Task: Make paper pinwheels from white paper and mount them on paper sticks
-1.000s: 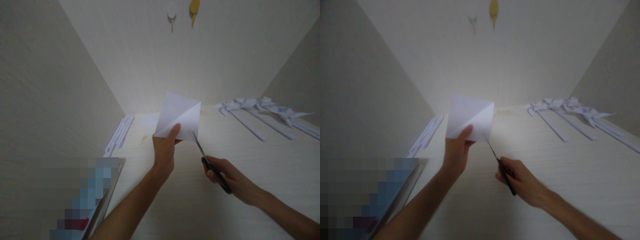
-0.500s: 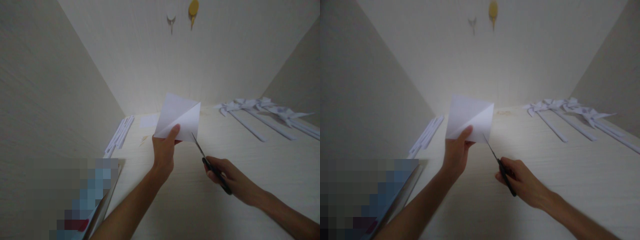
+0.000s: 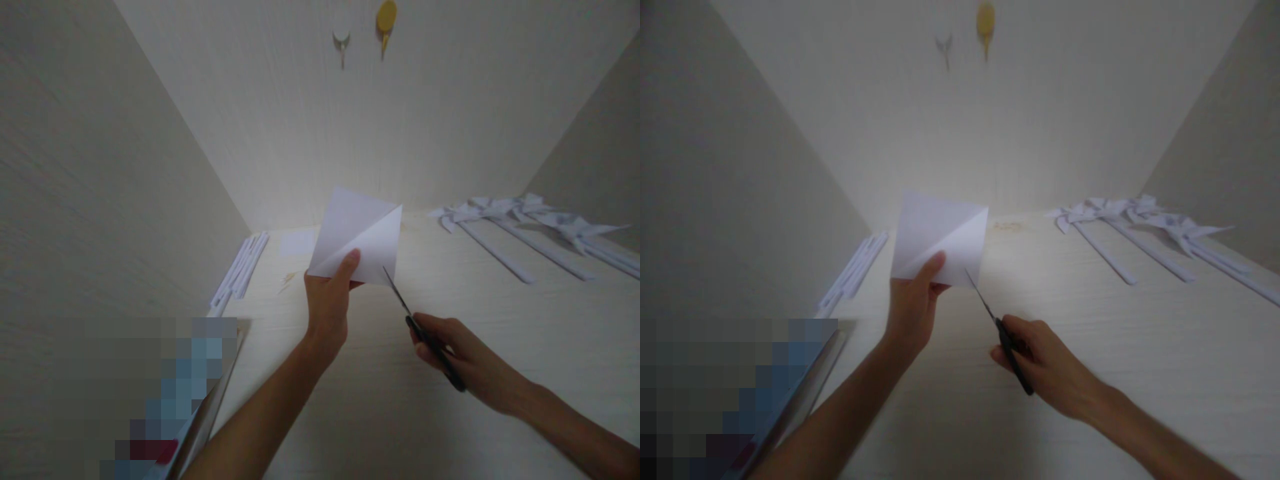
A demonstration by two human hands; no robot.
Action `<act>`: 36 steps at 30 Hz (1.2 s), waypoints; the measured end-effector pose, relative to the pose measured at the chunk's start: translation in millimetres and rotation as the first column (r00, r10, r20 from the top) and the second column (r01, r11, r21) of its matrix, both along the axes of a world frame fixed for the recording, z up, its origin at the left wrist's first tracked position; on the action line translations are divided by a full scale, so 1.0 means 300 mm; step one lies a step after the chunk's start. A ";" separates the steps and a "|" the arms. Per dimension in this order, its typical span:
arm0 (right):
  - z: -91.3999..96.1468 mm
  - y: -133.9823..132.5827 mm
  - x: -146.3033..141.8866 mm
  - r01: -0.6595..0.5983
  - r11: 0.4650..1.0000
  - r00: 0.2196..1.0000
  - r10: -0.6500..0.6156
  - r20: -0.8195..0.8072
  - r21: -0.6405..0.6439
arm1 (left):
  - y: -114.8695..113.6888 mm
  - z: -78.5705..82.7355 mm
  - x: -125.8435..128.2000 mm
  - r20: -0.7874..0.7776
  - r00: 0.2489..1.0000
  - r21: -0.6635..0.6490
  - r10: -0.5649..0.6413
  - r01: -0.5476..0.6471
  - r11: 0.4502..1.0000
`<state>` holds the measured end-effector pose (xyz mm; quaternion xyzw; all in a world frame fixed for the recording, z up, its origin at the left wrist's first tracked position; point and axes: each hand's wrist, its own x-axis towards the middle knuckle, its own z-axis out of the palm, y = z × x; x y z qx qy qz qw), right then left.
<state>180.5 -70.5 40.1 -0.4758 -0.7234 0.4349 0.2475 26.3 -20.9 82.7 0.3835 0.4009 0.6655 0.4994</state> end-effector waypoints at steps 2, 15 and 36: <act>-0.001 0.000 0.000 0.003 1.000 1.000 -0.003 -0.013 0.007 | 0.000 0.000 0.001 -0.002 1.000 -0.004 0.005 -0.005 1.000; 0.005 0.002 -0.001 -0.012 1.000 1.000 0.012 -0.016 -0.010 | -0.005 0.001 0.001 0.015 1.000 0.002 -0.008 0.008 1.000; 0.004 -0.001 0.005 0.001 0.999 0.998 -0.003 0.066 0.040 | -0.003 0.000 -0.001 0.011 1.000 0.008 -0.010 0.010 1.000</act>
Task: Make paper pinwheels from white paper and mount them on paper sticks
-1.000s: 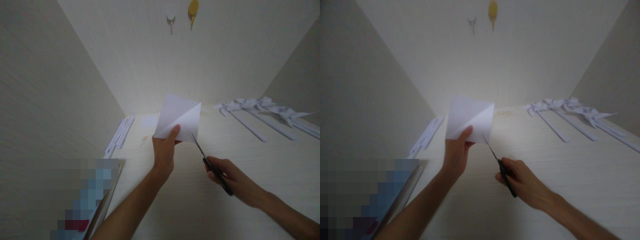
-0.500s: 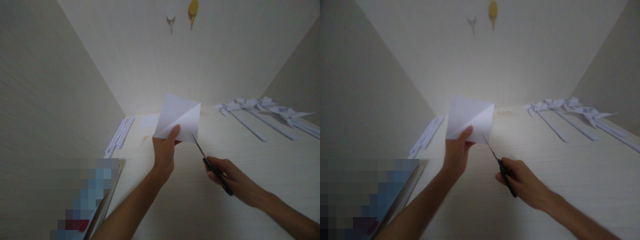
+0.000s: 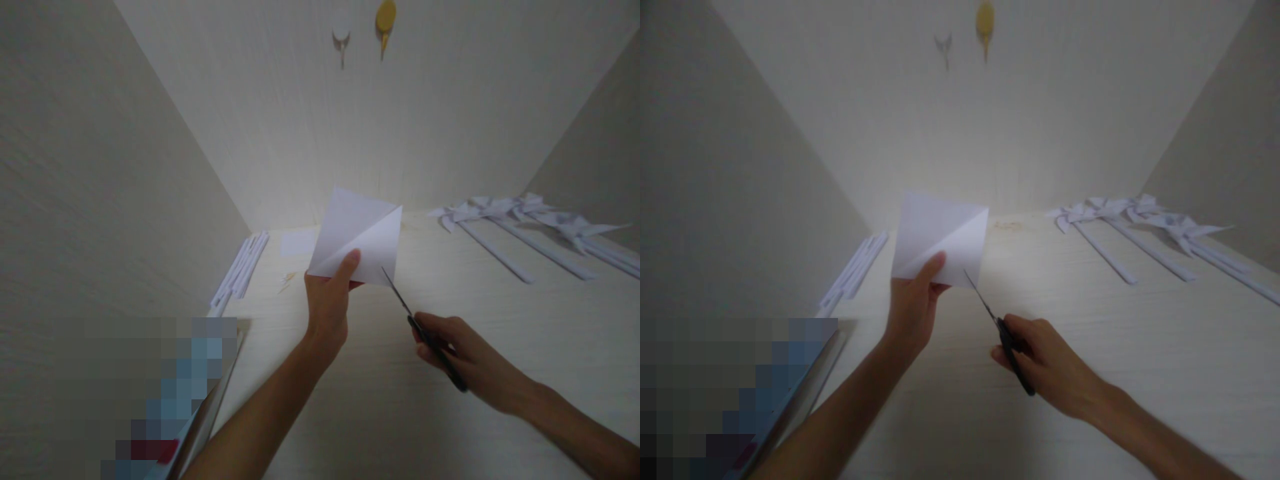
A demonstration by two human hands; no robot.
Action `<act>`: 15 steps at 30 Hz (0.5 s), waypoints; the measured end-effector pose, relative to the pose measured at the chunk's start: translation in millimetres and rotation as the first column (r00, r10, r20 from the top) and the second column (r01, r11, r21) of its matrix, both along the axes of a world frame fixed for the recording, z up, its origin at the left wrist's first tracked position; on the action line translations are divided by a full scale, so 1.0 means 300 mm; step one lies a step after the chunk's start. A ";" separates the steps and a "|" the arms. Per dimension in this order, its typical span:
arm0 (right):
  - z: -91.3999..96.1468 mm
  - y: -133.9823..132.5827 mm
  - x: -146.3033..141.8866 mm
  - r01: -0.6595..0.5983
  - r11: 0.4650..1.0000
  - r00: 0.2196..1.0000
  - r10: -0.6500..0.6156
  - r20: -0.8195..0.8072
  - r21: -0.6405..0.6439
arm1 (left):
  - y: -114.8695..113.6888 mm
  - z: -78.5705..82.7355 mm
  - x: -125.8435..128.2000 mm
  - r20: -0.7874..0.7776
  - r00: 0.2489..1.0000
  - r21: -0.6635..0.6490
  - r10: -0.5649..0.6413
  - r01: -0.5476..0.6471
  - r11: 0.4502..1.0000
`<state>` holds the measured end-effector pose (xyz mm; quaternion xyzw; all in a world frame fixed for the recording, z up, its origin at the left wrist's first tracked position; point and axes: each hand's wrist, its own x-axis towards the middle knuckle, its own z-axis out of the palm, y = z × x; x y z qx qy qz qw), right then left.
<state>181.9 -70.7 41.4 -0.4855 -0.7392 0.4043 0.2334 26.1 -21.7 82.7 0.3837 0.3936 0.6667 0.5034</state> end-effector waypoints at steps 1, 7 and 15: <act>0.000 0.000 0.001 0.001 1.000 1.000 -0.001 0.001 0.005 | 0.000 0.000 0.000 -0.002 1.000 -0.001 -0.002 0.002 1.000; 0.000 0.004 0.005 -0.009 1.000 1.000 0.009 -0.015 0.005 | 0.000 0.001 0.000 -0.003 1.000 -0.011 -0.002 0.002 1.000; 0.002 0.003 0.006 0.002 1.000 1.000 -0.002 -0.005 0.004 | 0.002 0.002 -0.003 -0.005 1.000 -0.017 0.007 -0.007 1.000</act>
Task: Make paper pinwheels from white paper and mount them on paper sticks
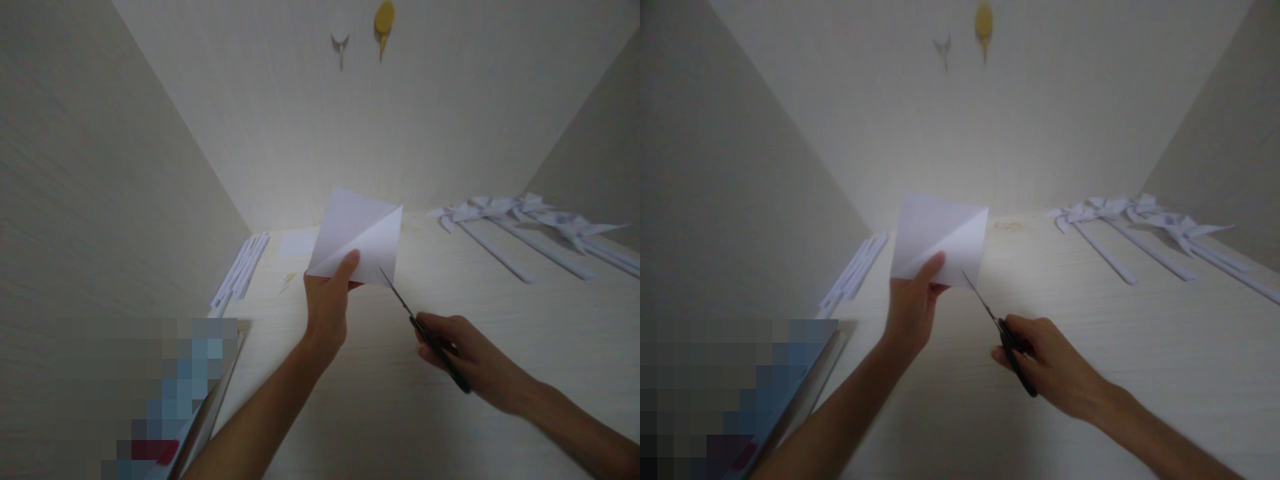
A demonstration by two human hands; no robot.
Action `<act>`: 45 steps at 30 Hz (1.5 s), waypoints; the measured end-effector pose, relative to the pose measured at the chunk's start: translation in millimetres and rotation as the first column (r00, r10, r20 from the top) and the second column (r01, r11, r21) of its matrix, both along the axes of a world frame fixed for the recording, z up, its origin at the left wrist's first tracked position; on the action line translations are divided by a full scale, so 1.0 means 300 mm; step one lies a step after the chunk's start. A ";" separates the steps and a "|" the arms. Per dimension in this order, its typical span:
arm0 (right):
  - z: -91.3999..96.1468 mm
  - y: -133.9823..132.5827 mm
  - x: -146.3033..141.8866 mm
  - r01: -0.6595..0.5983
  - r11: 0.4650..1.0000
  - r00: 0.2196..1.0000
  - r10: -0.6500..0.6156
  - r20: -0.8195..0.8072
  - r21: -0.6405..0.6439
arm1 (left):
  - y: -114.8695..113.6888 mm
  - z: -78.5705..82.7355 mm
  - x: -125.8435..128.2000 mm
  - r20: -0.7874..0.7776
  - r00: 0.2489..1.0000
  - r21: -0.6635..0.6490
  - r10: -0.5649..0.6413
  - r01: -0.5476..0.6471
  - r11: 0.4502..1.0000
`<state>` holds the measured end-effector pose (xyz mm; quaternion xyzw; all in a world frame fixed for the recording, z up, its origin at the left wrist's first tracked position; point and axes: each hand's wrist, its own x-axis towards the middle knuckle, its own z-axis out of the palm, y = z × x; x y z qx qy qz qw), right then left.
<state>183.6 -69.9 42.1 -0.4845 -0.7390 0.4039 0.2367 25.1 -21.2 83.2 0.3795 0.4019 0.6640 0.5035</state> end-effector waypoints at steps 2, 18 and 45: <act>0.001 0.000 0.001 -0.002 1.000 1.000 0.002 0.004 0.000 | 0.000 -0.001 -0.001 0.000 1.000 0.007 -0.003 0.003 1.000; -0.003 0.001 0.003 -0.009 1.000 1.000 0.009 -0.004 0.004 | 0.000 0.000 0.001 -0.006 1.000 0.009 0.000 0.000 1.000; -0.008 0.003 0.005 0.006 1.000 1.000 -0.006 0.004 0.021 | 0.002 0.000 -0.002 0.014 1.000 0.021 -0.008 0.008 1.000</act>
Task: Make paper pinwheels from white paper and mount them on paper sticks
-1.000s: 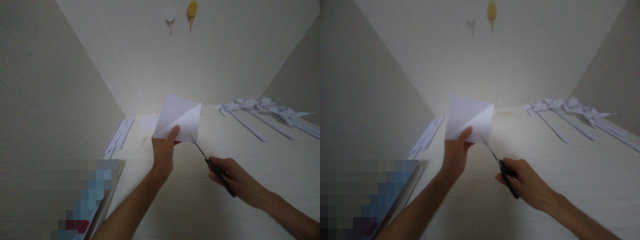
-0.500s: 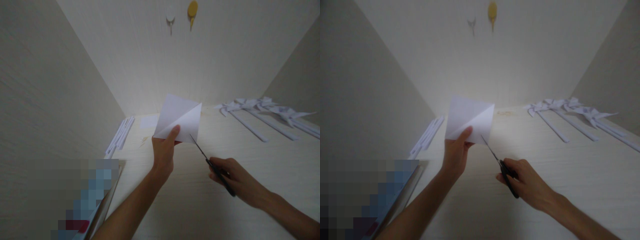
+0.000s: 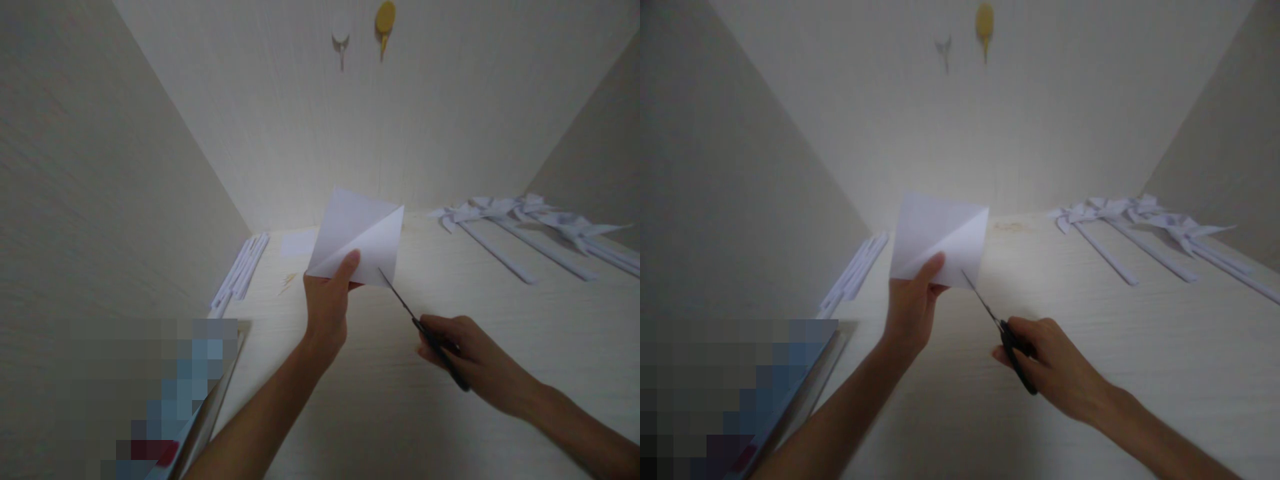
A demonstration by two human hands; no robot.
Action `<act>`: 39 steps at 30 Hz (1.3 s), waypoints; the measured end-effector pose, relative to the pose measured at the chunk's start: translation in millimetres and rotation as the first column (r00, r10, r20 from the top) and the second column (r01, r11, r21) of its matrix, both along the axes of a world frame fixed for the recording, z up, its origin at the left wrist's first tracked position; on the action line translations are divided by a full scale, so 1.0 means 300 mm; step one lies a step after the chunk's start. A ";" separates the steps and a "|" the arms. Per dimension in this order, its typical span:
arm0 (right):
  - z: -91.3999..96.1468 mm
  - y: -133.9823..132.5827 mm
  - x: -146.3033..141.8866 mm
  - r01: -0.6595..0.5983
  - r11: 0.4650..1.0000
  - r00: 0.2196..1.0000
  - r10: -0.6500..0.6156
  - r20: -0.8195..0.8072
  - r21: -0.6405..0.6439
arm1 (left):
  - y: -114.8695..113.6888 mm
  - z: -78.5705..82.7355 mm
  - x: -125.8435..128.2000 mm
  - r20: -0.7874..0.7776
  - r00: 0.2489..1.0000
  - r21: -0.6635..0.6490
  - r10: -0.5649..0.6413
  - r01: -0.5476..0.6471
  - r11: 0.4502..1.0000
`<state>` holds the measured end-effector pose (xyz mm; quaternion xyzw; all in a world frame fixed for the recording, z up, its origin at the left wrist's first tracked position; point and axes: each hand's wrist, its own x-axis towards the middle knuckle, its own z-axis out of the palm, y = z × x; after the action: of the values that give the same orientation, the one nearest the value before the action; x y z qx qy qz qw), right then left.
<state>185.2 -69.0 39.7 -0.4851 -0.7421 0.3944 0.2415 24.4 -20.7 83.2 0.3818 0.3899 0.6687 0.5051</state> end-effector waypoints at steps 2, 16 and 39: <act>0.001 0.000 0.000 -0.001 1.000 1.000 0.001 -0.007 -0.009 | -0.001 -0.001 0.000 0.001 1.000 0.003 -0.002 0.002 1.000; -0.001 0.003 0.005 0.002 1.000 1.000 -0.002 0.029 0.005 | 0.000 -0.001 0.000 -0.011 1.000 -0.012 0.009 -0.009 1.000; 0.004 0.000 0.006 -0.001 1.000 1.000 0.001 0.021 0.026 | -0.001 -0.001 -0.002 -0.006 1.000 0.009 0.001 -0.001 1.000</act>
<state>187.0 -69.1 40.8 -0.4857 -0.7498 0.3799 0.2400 23.9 -21.0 82.9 0.3859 0.3887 0.6694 0.5019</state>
